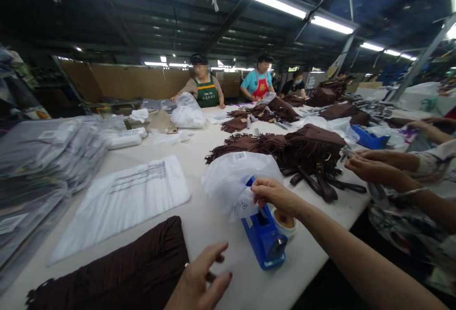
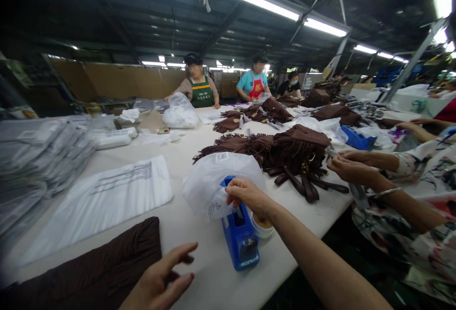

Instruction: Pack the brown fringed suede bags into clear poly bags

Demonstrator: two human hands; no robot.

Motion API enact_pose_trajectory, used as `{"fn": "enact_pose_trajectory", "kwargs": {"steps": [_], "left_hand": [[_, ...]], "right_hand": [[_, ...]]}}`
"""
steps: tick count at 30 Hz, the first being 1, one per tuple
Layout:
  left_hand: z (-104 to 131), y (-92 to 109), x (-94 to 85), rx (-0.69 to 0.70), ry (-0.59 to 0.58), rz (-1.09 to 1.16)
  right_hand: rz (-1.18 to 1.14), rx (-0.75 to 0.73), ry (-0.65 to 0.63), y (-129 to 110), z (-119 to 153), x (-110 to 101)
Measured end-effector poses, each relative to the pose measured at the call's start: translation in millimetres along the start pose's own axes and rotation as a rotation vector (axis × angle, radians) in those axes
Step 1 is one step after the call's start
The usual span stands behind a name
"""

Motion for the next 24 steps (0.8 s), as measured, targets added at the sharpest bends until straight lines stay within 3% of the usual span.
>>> {"fn": "enact_pose_trajectory", "kwargs": {"steps": [3,6,10,12,19,24], "left_hand": [[-36.8,26.4,17.8,0.051,0.041,0.283],[-56.1,33.5,32.2,-0.017,-0.073,0.647],[-50.3,29.5,40.7,-0.171,-0.264,0.978],[-42.0,31.8,40.3,-0.173,-0.307,1.071],[-42.4,24.9,36.4,-0.185,-0.106,0.961],[-44.0,14.1,36.0,-0.145,-0.088,0.704]], "right_hand": [[-0.064,0.027,-0.029,-7.7,13.6,6.9],[-0.102,0.025,-0.05,-15.6,25.3,14.0],[-0.117,0.009,-0.047,-20.1,36.8,23.7],[-0.117,0.007,-0.043,-18.2,39.1,29.2],[-0.097,0.131,0.122,2.7,26.9,29.7],[-0.016,0.1,0.228,14.3,-3.0,21.1]]}}
Point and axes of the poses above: each hand's wrist, its own z-axis away from the middle knuckle, its own x-axis out of the palm, y = z × x, the point moved 4 cm from there along -z, towards the middle knuckle, and after that the axes turned 13 degrees about -x, right-handed, at the moved point
